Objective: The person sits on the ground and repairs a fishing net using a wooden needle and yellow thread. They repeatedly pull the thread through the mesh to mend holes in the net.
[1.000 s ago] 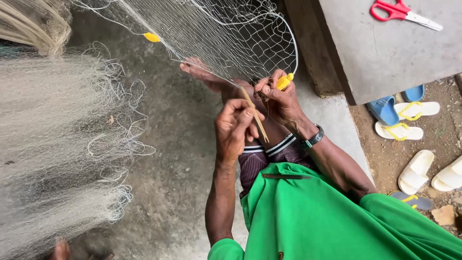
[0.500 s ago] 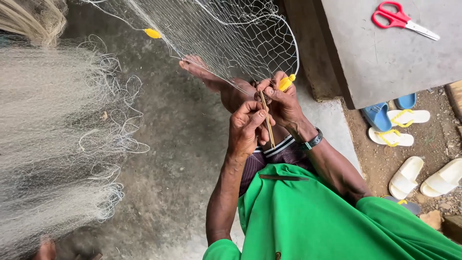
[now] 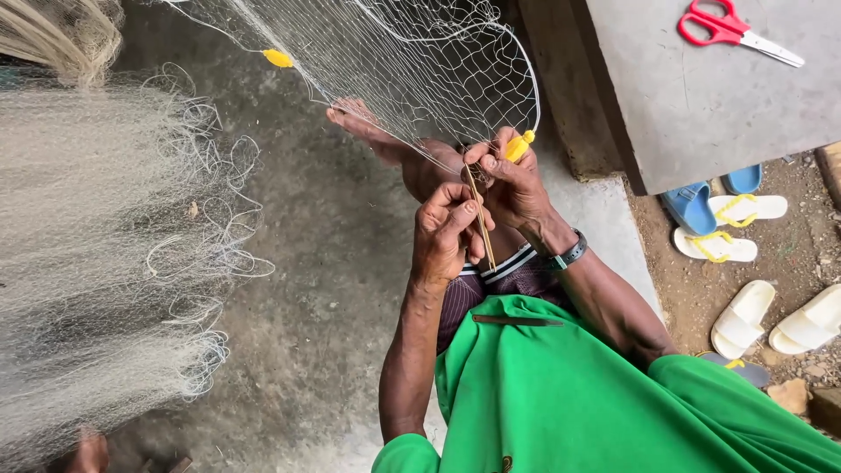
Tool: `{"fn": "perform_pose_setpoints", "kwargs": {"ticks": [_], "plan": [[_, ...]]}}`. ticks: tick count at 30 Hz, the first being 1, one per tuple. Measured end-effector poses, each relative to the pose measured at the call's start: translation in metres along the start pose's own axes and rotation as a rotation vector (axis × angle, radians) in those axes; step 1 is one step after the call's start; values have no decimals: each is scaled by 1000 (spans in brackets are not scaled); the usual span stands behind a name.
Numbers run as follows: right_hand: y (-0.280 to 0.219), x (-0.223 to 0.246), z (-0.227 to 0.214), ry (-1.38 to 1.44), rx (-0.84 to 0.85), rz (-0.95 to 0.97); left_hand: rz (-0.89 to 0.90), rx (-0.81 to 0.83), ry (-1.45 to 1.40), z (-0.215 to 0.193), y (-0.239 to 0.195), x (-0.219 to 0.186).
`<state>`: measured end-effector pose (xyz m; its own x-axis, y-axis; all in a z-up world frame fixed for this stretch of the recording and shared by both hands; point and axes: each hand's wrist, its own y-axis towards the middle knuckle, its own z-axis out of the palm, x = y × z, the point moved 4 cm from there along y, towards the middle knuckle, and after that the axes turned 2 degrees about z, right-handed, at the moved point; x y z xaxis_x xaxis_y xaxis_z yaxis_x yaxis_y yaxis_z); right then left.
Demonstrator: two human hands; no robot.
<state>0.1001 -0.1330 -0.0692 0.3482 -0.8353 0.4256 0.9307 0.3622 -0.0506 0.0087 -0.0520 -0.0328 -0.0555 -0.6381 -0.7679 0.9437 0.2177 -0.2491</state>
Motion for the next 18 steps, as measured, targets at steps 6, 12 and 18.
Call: {"fn": "perform_pose_setpoints", "kwargs": {"ticks": [6, 12, 18], "plan": [[-1, 0, 1, -2, -24, -24, -9, -5, -69, 1, 9, 4], [2, -5, -20, -76, -34, -50, 461, -161, 546, -4, 2, -40], [4, -3, -12, -150, 74, -49, 775, -94, 886, 29, -32, -105]]}}
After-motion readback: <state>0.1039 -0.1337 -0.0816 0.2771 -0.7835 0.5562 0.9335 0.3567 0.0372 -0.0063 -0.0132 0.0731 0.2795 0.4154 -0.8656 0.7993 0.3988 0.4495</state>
